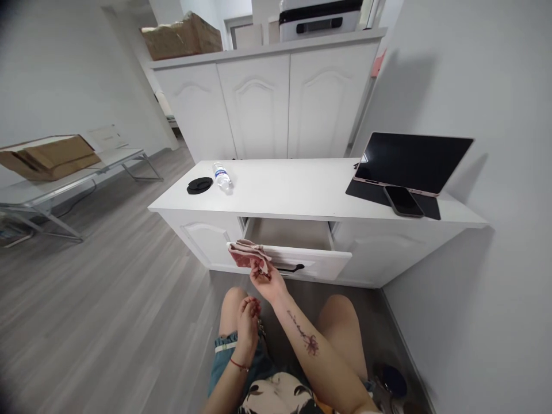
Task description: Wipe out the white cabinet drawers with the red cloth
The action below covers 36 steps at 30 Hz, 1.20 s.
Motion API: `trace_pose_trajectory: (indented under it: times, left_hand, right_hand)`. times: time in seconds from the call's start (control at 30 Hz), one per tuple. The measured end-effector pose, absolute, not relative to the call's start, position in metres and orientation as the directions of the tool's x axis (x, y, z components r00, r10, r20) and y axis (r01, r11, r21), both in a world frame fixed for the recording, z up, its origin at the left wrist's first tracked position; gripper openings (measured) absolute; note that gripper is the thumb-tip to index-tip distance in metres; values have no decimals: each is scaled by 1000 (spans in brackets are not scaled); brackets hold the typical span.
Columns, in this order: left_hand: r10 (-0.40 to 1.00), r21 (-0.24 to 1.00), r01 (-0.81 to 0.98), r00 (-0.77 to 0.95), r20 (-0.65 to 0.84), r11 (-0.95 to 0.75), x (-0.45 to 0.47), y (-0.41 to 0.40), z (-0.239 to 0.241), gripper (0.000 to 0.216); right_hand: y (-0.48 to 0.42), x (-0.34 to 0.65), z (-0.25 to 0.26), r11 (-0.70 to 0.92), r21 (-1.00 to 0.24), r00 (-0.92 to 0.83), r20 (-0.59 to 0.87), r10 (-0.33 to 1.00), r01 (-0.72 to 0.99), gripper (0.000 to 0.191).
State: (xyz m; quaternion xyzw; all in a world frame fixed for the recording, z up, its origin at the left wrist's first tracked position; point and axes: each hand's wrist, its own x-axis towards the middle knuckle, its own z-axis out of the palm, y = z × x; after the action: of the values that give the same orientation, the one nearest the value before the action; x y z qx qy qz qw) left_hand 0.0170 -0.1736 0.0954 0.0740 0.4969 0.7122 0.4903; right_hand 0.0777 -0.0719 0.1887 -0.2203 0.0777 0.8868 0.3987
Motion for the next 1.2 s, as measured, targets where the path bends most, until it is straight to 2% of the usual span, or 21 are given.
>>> trace_pose_trajectory:
  times: [0.07,0.23,0.43,0.6,0.73,0.93,1.1,1.2]
  left_hand:
    - [783,775,-632,-484,-391,-4,21,-172,97,18]
    - [826,764,-645,-420,-375,19,30,-159,104,16]
    - [845,687,-727,-364,-391,5,37,-120,122,18]
    - [855,614,-782,-244,-458,106,51,-88,138,22]
    - [866,627,-772,-238,-440,107,59,-79,140,30]
    - [881,635,-770,-255,-398,64,58,-79,135,38]
    - [890,639,-765,-231,-392,83,55,-76,133,38]
    - [885,642,-760,-228,-405,98,54,-71,133,40]
  right_hand:
    - [-73,94,194,-672,-53,-595,-418,687,-739,25]
    - [-79,133,200,-607,-156,-499,-433,751,-779,32]
    - [-82,176,205,-554,-128,-436,-482,760,-823,29]
    - [-83,209,203,-479,-163,-347,-499,795,-863,32]
    - [-82,236,201,-450,-281,-281,-480,831,-848,33]
    - [-83,272,198,-315,-223,-178,-478,860,-923,30]
    - [-85,297,190,-236,-261,-77,-503,861,-936,30]
    - [-88,305,183,-199,-312,-33,-466,884,-929,28]
